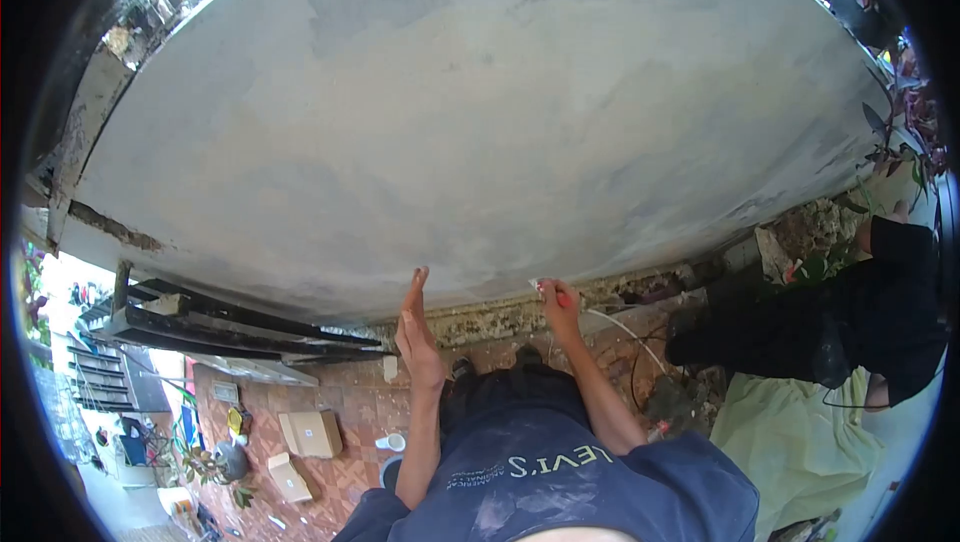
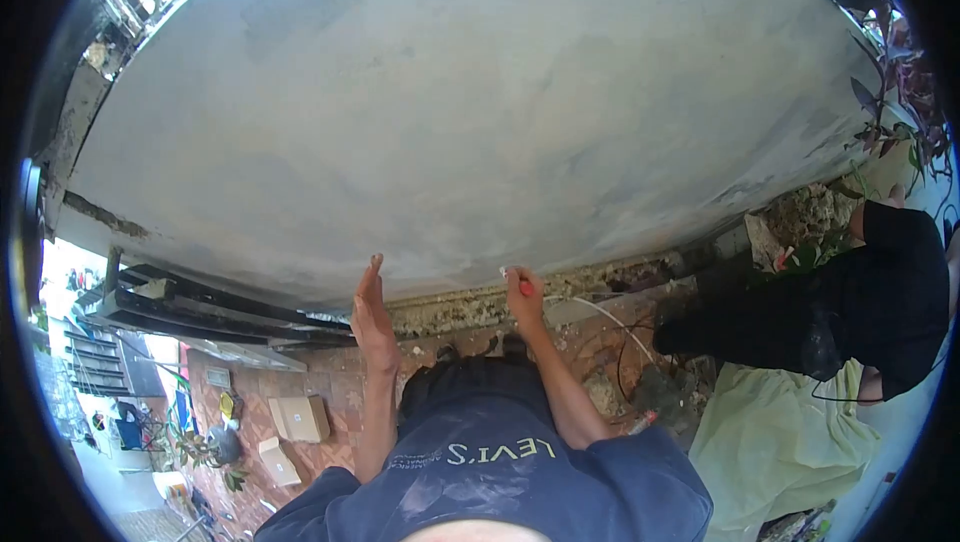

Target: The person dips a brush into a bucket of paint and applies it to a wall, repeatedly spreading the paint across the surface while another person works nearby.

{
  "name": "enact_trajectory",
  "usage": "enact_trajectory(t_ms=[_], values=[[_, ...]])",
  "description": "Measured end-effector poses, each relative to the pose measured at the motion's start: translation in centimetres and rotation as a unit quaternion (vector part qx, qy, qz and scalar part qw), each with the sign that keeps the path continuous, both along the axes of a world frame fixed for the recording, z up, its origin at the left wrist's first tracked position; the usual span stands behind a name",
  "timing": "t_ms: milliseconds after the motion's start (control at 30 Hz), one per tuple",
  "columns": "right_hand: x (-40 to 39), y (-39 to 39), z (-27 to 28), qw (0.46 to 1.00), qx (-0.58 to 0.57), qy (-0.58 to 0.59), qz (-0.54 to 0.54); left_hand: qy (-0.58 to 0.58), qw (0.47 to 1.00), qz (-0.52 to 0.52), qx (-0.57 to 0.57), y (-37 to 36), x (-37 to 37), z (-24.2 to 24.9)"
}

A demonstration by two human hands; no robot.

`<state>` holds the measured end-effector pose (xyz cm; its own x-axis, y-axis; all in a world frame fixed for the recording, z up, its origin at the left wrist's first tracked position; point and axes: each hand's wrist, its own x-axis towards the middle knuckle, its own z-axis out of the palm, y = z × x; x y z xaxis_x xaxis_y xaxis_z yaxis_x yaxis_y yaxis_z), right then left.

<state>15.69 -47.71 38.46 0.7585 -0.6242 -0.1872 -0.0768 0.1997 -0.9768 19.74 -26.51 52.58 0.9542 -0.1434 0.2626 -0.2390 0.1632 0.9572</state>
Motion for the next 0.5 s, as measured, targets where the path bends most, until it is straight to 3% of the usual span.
enact_trajectory(t_ms=[67,200,300,433,500], values=[[0.2,0.2,1.8,0.999,0.033,-0.031,-0.019,-0.005,1.000,-0.003,-0.002,-0.1,0.4,0.1],[3.7,-0.7,15.0,0.987,-0.008,-0.161,-0.013,-0.015,1.000,-0.021,-0.008,-0.4,1.2,0.3],[4.3,0.1,22.3,0.964,0.040,-0.261,-0.037,-0.032,0.999,-0.027,-0.010,-0.5,1.6,0.5],[3.4,0.4,29.5,0.937,-0.058,-0.344,-0.035,-0.026,0.999,-0.035,-0.012,-0.7,2.0,0.6],[3.2,0.5,33.5,0.884,-0.117,-0.449,-0.054,-0.020,0.999,-0.038,-0.008,-0.7,2.1,0.7]])
